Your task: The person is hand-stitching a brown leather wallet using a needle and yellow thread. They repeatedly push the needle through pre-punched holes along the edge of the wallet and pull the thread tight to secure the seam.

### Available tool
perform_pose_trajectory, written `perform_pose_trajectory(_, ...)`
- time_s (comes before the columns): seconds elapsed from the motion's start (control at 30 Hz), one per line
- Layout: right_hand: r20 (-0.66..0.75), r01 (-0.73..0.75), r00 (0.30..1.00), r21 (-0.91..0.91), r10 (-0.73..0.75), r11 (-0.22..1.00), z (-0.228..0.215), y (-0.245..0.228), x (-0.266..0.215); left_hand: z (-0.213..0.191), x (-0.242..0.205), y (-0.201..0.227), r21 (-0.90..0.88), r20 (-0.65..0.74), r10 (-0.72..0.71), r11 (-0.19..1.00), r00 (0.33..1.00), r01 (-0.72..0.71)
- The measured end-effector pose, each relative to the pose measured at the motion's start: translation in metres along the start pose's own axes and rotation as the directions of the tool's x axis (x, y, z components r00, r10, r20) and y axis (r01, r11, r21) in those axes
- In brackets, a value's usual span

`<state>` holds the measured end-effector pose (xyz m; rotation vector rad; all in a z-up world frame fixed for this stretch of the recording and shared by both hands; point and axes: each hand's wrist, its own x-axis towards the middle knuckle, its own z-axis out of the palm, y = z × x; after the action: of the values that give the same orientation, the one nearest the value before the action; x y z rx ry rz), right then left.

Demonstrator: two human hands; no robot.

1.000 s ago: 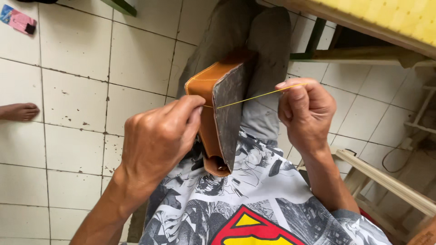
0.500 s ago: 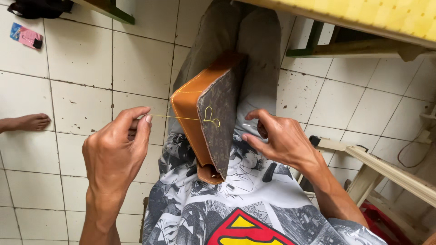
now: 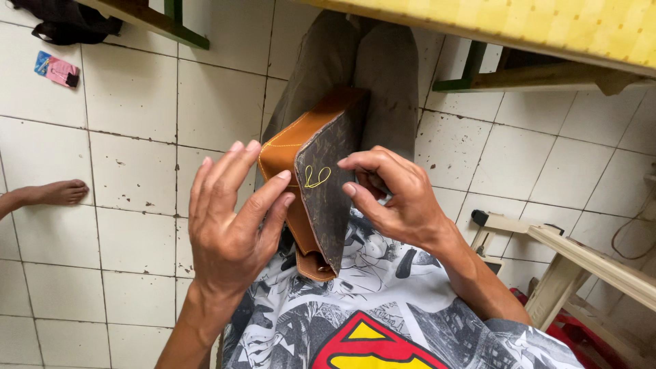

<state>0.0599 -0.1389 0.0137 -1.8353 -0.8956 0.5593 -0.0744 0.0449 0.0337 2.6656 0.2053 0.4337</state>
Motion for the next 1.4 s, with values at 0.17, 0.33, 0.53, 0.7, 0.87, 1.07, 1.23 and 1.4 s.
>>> perform_pose_trajectory(0.17,-0.019,-0.008,1.000,0.091,0.009,0.996,0.008,-0.004,0.015,0.007,0.006,0.000,-0.036,-0.069,0.035,0.999,0.997,-0.038)
perform_pose_trajectory(0.33,-0.061,0.092,0.994,0.043,-0.090,0.995,0.012,-0.017,0.026,0.008,0.008,-0.001,-0.088,-0.091,0.045,0.995,0.995,-0.053)
perform_pose_trajectory(0.53,-0.008,-0.140,0.990,-0.001,0.140,0.990,0.003,-0.006,0.009,0.009,0.011,-0.002,-0.124,-0.101,0.040,0.991,0.994,-0.052)
perform_pose_trajectory(0.7,0.148,-0.115,0.981,-0.084,0.126,0.990,-0.001,-0.006,-0.003,0.009,0.012,-0.004,-0.161,-0.096,0.037,0.986,0.995,-0.052)
perform_pose_trajectory(0.87,0.175,-0.086,0.980,-0.081,0.100,0.993,0.006,-0.005,-0.001,0.009,0.015,-0.003,-0.193,-0.108,0.049,0.979,0.993,-0.069)
perform_pose_trajectory(1.07,0.134,-0.103,0.985,-0.032,0.107,0.994,0.010,-0.008,0.002,0.008,0.017,-0.001,-0.246,-0.122,0.052,0.966,0.991,-0.081)
perform_pose_trajectory(1.23,0.081,-0.302,0.945,0.583,0.316,0.755,0.011,-0.003,-0.006,0.015,0.017,0.004,-0.233,-0.135,0.010,0.971,0.991,-0.042)
perform_pose_trajectory(1.4,-0.125,-0.212,0.916,0.656,0.382,0.724,0.008,0.006,-0.008,0.024,0.020,0.014,-0.213,-0.186,-0.018,0.977,0.982,-0.023)
